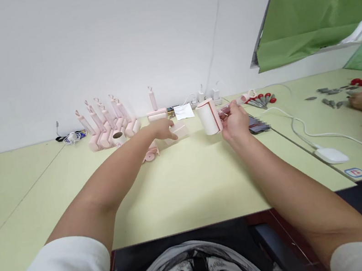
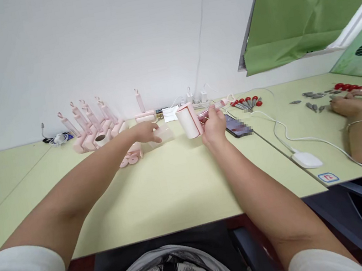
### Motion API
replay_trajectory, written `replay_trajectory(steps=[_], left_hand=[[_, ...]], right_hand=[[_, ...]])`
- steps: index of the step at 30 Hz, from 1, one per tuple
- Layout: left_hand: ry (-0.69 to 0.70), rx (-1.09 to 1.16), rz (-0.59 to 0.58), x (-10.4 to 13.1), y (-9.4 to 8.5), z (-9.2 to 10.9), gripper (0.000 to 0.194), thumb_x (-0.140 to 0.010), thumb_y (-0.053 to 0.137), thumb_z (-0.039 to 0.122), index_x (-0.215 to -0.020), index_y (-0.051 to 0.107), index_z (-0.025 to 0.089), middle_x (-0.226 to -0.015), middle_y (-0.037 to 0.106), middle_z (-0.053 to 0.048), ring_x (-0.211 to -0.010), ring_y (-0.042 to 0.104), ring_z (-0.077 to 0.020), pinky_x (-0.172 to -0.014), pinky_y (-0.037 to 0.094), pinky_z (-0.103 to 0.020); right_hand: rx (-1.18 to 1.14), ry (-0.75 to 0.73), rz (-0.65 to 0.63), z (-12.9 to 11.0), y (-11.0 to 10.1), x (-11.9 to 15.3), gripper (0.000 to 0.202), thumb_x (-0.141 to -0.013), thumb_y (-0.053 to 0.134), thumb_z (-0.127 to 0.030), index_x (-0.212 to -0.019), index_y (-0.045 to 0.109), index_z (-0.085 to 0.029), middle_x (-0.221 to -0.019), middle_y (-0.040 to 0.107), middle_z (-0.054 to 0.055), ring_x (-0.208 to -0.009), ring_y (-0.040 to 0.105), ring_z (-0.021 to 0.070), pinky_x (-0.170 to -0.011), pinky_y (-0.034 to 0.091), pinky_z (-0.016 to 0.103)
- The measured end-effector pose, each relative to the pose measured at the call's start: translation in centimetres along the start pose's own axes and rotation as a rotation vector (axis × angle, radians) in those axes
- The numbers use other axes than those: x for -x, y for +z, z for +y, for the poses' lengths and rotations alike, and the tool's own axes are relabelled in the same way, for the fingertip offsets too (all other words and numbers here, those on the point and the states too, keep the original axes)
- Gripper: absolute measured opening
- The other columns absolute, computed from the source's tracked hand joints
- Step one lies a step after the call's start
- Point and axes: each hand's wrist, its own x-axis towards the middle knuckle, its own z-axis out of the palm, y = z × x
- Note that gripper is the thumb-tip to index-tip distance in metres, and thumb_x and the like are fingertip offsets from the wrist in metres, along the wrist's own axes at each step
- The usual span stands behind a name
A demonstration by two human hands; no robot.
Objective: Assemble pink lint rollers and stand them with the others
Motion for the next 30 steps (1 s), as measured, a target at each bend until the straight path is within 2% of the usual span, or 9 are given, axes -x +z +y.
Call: replay_trajectory(steps=[4, 6, 10, 15, 20, 25, 28, 30], left_hand=[[-0.014, -0.066, -0.011, -0.5, 0.7, -0.1, 0.073, -0.071, 0.066, 0.063, -0.133, 0.058, 0.025, -0.131, 0.064, -0.01, -0.114, 0.058, -0.0315, -0.093, 0.044, -0.037], [-0.032, -0.106, 0.003, -0.3, 1.0, 0.1, 0.069, -0.07, 0.066, 0.064, -0.127, 0.062, 0.025, -0.125, 0.066, -0.01, -0.116, 0.056, -0.0333, -0.098, 0.041, -0.04], [-0.15, -0.184, 0.068, 1.4, 2.0, 0.5, 0.074, -0.067, 0.068, 0.064, -0.125, 0.061, 0.018, -0.129, 0.059, -0.019, -0.126, 0.044, -0.0411, -0.107, 0.029, -0.052], [-0.281, -0.206, 0.115, 3.6, 3.1, -0.1, 0.072, -0.071, 0.066, 0.057, -0.127, 0.057, 0.014, -0.129, 0.056, -0.022, -0.122, 0.045, -0.0414, -0.103, 0.032, -0.053], [-0.3, -0.2, 0.147, 4.4, 3.3, -1.2, 0.06, -0.076, 0.063, 0.053, -0.125, 0.058, 0.019, -0.131, 0.056, -0.018, -0.124, 0.044, -0.0388, -0.103, 0.033, -0.052], [-0.286, -0.143, 0.179, 5.1, 3.2, -2.0, 0.058, -0.075, 0.066, 0.052, -0.121, 0.062, 0.018, -0.132, 0.056, -0.02, -0.126, 0.043, -0.0416, -0.105, 0.03, -0.057], [-0.267, -0.097, 0.232, 5.7, 2.9, -1.3, 0.06, -0.078, 0.063, 0.054, -0.124, 0.061, 0.016, -0.133, 0.056, -0.021, -0.127, 0.044, -0.0422, -0.106, 0.03, -0.057], [-0.222, -0.006, 0.283, 6.3, 2.9, 0.0, 0.064, -0.082, 0.056, 0.057, -0.133, 0.054, 0.018, -0.138, 0.055, -0.018, -0.128, 0.047, -0.0376, -0.107, 0.034, -0.051]], right_hand=[[0.008, -0.002, -0.021, 0.2, 0.0, 0.2, 0.029, -0.094, 0.061, -0.038, -0.077, 0.044, -0.021, -0.059, 0.05, -0.009, -0.046, 0.053, 0.0066, -0.048, 0.047, 0.018], [0.006, 0.009, -0.022, 0.2, 0.1, 0.3, 0.028, -0.095, 0.059, -0.036, -0.077, 0.045, -0.021, -0.059, 0.051, -0.009, -0.046, 0.053, 0.0066, -0.048, 0.047, 0.018], [-0.006, 0.005, -0.032, 0.2, 0.1, 0.4, 0.029, -0.093, 0.062, -0.038, -0.076, 0.046, -0.021, -0.059, 0.051, -0.009, -0.047, 0.053, 0.0066, -0.048, 0.047, 0.018], [-0.006, 0.008, -0.055, 0.3, 0.2, 0.6, 0.031, -0.091, 0.065, -0.041, -0.077, 0.047, -0.021, -0.06, 0.052, -0.009, -0.048, 0.054, 0.0069, -0.05, 0.048, 0.018], [-0.009, 0.055, -0.088, 0.3, 0.4, 1.3, 0.031, -0.091, 0.064, -0.038, -0.074, 0.045, -0.021, -0.058, 0.051, -0.009, -0.048, 0.052, 0.0071, -0.05, 0.048, 0.019], [0.033, 0.058, -0.118, 0.4, 0.3, 1.7, 0.036, -0.086, 0.069, -0.044, -0.074, 0.045, -0.021, -0.059, 0.052, -0.008, -0.049, 0.052, 0.0071, -0.05, 0.047, 0.018], [0.051, 0.082, -0.173, 0.8, 0.3, 2.3, 0.036, -0.085, 0.071, -0.045, -0.074, 0.046, -0.021, -0.061, 0.053, -0.007, -0.051, 0.054, 0.0076, -0.053, 0.049, 0.02], [0.043, 0.126, -0.222, 1.2, 0.4, 3.1, 0.035, -0.084, 0.071, -0.044, -0.075, 0.047, -0.021, -0.062, 0.054, -0.006, -0.053, 0.055, 0.0081, -0.057, 0.051, 0.021]])
